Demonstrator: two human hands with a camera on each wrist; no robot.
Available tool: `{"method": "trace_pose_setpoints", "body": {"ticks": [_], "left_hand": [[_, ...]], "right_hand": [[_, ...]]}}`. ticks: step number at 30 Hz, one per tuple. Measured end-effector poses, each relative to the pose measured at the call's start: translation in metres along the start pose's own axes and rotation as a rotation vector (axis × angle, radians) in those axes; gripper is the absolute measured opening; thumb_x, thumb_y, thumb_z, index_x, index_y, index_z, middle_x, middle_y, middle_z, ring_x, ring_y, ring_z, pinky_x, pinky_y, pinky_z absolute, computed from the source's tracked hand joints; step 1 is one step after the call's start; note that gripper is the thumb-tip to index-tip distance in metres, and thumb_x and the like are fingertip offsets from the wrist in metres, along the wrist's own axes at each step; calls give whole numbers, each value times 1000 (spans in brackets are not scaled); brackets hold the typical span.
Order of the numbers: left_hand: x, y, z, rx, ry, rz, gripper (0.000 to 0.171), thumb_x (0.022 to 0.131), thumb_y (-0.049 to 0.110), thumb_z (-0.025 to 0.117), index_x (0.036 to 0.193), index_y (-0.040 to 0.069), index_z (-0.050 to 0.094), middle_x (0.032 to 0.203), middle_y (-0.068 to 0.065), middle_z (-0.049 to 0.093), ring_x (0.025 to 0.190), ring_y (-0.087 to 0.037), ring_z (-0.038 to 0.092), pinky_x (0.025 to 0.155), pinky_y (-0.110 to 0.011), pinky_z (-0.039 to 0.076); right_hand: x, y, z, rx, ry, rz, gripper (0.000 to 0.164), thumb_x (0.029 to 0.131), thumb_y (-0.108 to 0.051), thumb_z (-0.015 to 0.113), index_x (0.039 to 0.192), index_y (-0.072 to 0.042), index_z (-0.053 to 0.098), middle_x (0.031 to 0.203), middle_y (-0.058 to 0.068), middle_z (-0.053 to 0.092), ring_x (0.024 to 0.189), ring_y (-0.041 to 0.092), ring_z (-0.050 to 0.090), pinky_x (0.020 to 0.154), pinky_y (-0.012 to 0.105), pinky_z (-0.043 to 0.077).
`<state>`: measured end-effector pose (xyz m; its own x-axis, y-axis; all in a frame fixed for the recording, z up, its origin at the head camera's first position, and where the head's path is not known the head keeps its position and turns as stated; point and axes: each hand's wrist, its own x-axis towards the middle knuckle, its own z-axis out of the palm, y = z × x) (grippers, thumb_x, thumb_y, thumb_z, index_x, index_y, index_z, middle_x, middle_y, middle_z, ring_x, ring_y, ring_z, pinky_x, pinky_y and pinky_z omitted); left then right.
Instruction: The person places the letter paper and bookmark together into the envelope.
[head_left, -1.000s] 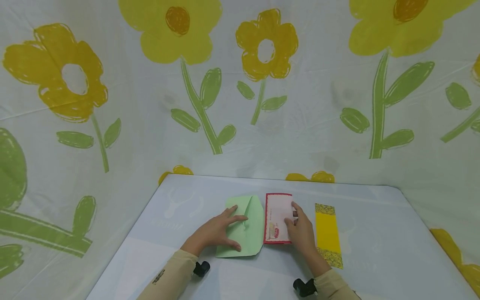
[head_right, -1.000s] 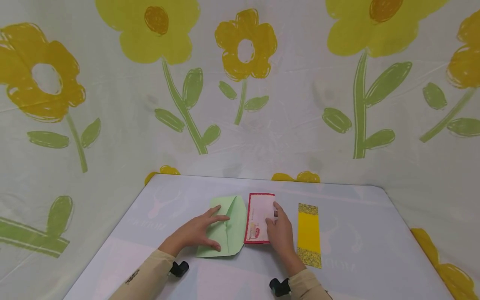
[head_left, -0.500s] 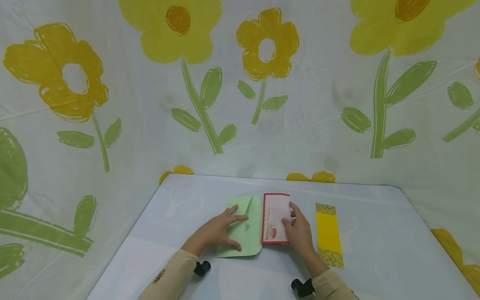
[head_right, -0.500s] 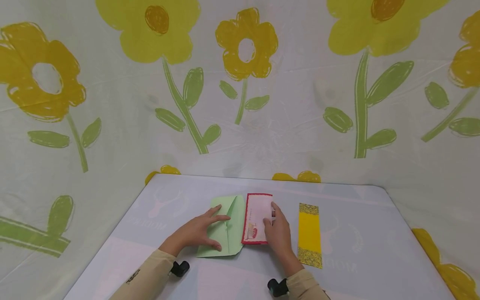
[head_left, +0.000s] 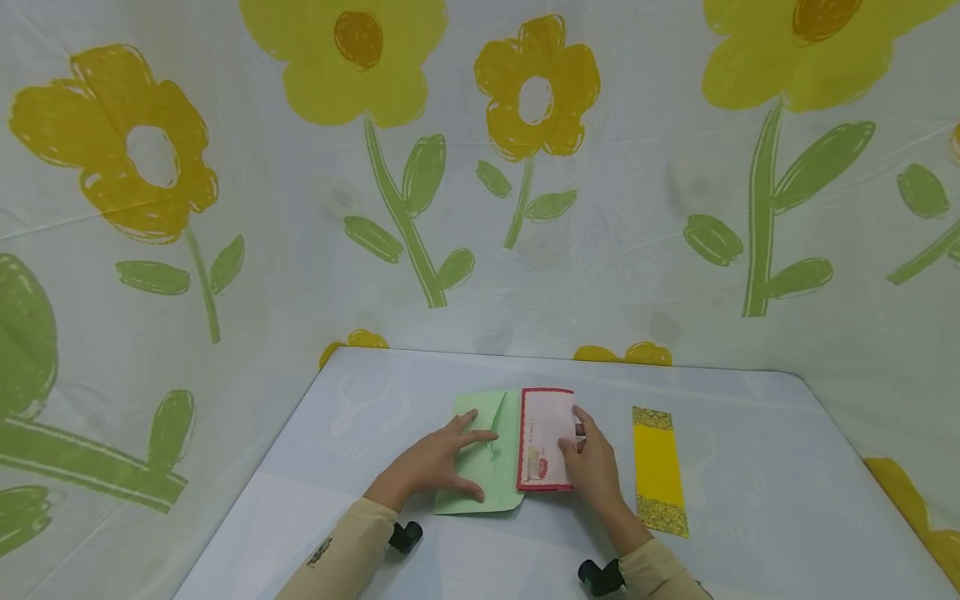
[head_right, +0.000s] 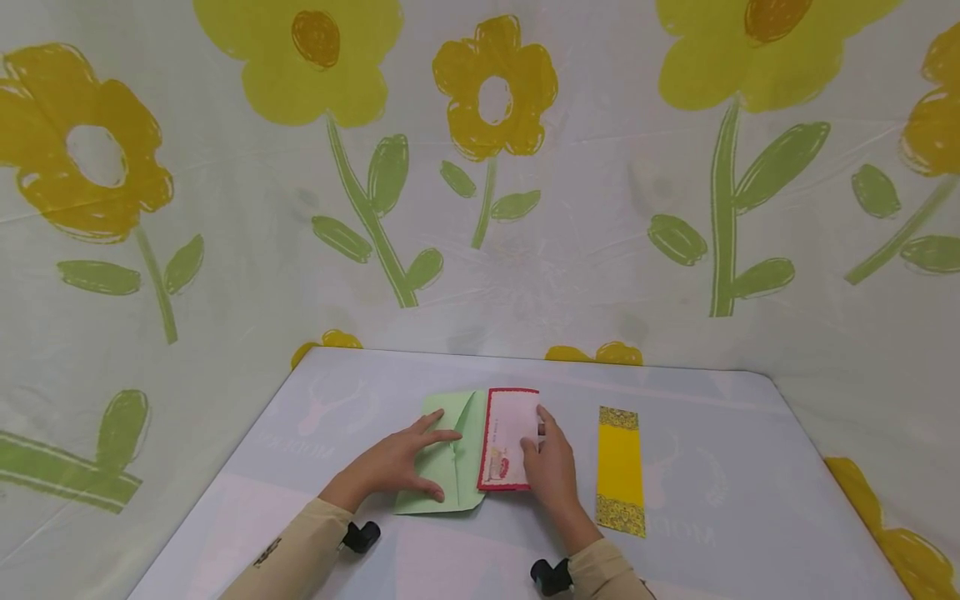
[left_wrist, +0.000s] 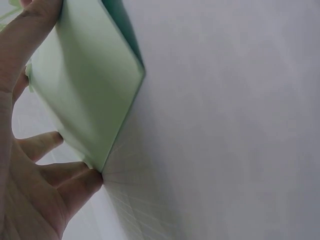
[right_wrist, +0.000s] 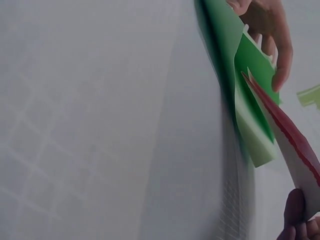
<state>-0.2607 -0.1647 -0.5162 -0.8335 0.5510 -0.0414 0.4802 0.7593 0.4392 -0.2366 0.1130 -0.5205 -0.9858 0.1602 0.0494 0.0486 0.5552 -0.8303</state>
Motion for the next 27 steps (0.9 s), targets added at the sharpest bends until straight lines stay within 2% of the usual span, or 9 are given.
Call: {"method": "trace_pose_setpoints", "body": {"ticks": [10,27], "left_hand": [[0,0,1,3,6,-1,94,64,66,87,148,43,50,168,-9,23,148,-38,32,108,-57,42],[1,1,1,8,-7,-22,93,65,66,86,148,43,50,168,-9,23,149,-39,32,108,-57,42]], "right_hand": [[-2,-2,7,-14,-5,-3,66,97,-13,69,155,-9,39,122,16,61,87,22,54,79,32,52],[-5,-8,14,4,-15,-12,65,97,-12,69,155,-7,40,121,15,60,84,20,53,73,27,51]]}}
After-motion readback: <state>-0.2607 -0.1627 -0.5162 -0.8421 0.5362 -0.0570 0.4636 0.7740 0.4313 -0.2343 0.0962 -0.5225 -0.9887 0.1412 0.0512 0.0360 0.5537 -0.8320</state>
